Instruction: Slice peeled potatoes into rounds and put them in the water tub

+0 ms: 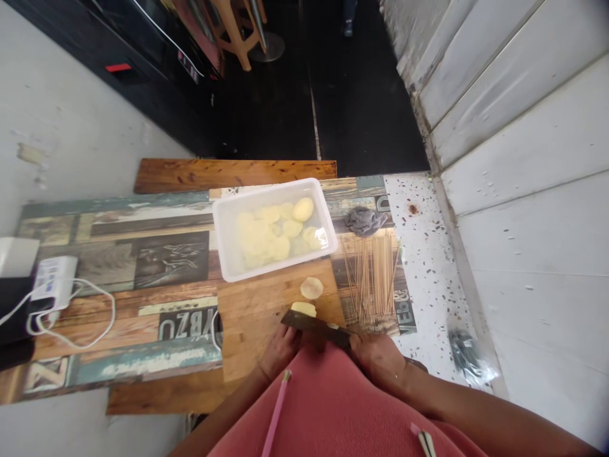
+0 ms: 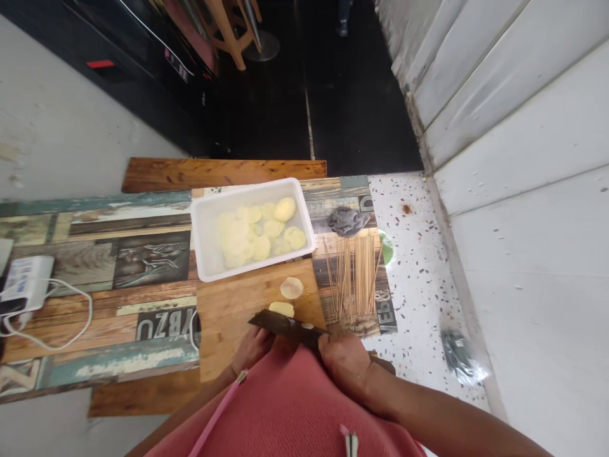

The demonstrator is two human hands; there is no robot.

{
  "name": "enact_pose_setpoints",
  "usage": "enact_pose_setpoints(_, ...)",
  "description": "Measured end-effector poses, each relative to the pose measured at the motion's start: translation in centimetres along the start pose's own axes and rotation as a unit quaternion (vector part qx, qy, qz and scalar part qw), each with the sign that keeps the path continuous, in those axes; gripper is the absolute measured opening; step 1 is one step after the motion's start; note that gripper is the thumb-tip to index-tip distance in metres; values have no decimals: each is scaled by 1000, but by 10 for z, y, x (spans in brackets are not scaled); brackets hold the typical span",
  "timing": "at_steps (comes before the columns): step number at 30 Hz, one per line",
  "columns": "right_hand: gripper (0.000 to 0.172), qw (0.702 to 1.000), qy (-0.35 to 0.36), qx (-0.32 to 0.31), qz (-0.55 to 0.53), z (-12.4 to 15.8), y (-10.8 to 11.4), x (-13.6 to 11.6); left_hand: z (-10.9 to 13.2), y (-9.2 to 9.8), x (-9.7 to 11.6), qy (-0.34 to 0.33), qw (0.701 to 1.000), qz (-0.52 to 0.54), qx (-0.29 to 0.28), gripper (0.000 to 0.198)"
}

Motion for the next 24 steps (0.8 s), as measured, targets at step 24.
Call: enact_pose_setpoints(24,19,996,-42,-72,5,2,21,10,12,-16,0,-48,998,8,-29,36)
Point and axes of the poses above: each hand's wrist, its own z-axis away from the middle knuckle, its own y-axis out of the back of the hand, x = y × z, the point moved 9 cm from there along -z, towards the middle knuckle, and after that the axes turned 15 degrees about -y, right-handed, at the moved point
